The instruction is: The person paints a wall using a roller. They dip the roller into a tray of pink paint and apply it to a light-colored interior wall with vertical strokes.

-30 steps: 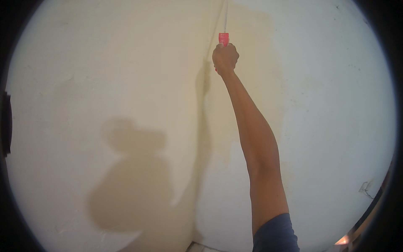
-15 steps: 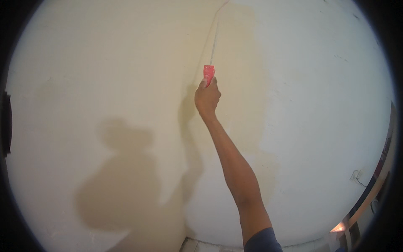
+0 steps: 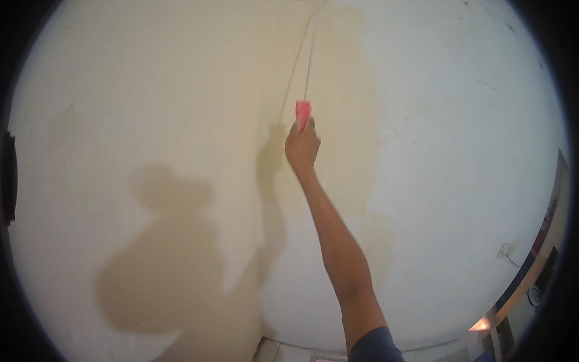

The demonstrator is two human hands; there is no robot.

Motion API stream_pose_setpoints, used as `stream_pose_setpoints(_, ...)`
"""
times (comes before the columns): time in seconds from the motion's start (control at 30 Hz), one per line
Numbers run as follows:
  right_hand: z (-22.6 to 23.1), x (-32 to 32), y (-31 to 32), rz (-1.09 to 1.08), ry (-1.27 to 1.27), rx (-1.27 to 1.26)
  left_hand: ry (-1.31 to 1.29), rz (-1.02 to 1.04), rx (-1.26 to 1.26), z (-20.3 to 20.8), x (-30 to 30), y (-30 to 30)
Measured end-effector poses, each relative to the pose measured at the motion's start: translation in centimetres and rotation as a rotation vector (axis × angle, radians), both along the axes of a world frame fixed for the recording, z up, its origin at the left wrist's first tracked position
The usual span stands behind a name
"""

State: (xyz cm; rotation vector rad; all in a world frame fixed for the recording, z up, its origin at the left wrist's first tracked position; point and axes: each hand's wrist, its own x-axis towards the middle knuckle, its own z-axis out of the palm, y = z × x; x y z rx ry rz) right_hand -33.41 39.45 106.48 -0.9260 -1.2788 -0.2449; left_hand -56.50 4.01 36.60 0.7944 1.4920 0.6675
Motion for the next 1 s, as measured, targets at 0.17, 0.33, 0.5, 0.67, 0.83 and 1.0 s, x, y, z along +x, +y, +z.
stream_pose_setpoints(0.17, -9.2, 1.7, -8.4, 0.092, 0.055, 0.05, 0.001, -0.019, 0.019, -0.3, 0.6, -4.6)
stream_pose_setpoints(0.33, -14.0, 4.1, -16.3, 0.139, 0.159, 0.01, 0.007, -0.017, 0.012, -1.2, 0.3, -10.1)
stream_pose_setpoints(0.5, -13.8, 3.3, -20.8, 0.164, 0.156, -0.096, 0.01, -0.023, 0.002, -2.8, -1.5, -13.7)
stream_pose_setpoints(0.67, -8.8, 4.0, -20.9, 0.065, -0.021, -0.009, 0.014, -0.019, -0.015, -5.5, -3.6, -18.9)
stream_pose_setpoints(0.83, -0.1, 0.3, -28.0, 0.181, 0.091, -0.03, 0.012, -0.005, -0.033, -8.2, -5.7, -25.2)
stream_pose_setpoints(1.0, -10.8, -0.7, -30.4, -0.008, -0.007, -0.018, -0.004, 0.008, -0.049, -10.6, -7.8, -32.5)
